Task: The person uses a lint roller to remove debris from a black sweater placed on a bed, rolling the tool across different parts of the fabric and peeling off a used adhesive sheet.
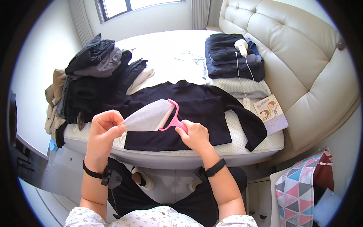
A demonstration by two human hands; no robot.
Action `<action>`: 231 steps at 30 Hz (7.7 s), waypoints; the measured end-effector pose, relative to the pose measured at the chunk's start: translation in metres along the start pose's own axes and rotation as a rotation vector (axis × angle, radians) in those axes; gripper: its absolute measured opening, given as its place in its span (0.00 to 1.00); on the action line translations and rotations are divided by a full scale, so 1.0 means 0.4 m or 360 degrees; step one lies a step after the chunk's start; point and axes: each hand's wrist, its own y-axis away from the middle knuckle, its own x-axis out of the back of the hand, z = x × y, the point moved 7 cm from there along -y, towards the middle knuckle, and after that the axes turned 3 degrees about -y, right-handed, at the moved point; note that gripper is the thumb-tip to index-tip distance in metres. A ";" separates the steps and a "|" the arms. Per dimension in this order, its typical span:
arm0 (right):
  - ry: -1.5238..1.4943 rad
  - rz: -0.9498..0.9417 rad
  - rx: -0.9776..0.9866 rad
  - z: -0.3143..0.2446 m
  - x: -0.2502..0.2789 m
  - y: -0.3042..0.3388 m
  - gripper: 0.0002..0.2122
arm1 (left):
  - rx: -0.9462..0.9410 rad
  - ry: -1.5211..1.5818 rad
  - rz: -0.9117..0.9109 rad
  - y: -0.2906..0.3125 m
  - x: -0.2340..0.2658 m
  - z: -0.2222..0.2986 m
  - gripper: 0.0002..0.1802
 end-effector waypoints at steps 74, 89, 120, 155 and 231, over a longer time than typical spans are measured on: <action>-0.0369 0.0562 0.0291 -0.025 0.009 0.084 0.13 | 0.0708 0.0774 -0.0138 -0.031 -0.357 -0.476 0.22; 0.0123 0.0467 0.0869 -0.096 -0.008 0.135 0.20 | 0.1275 0.1163 0.0009 0.002 -0.328 -0.507 0.35; 0.0338 0.1483 0.0741 -0.010 0.365 0.148 0.11 | 0.1125 0.1158 -0.0037 -0.006 -0.136 -0.421 0.30; -0.0542 -0.0070 -0.0513 0.229 -0.065 -0.022 0.07 | 0.0872 0.0062 0.0229 0.029 0.294 -0.729 0.18; -0.0432 -0.0967 -0.0476 0.036 -0.278 -0.155 0.13 | 0.0529 -0.0960 -0.0464 -0.064 0.305 -0.763 0.49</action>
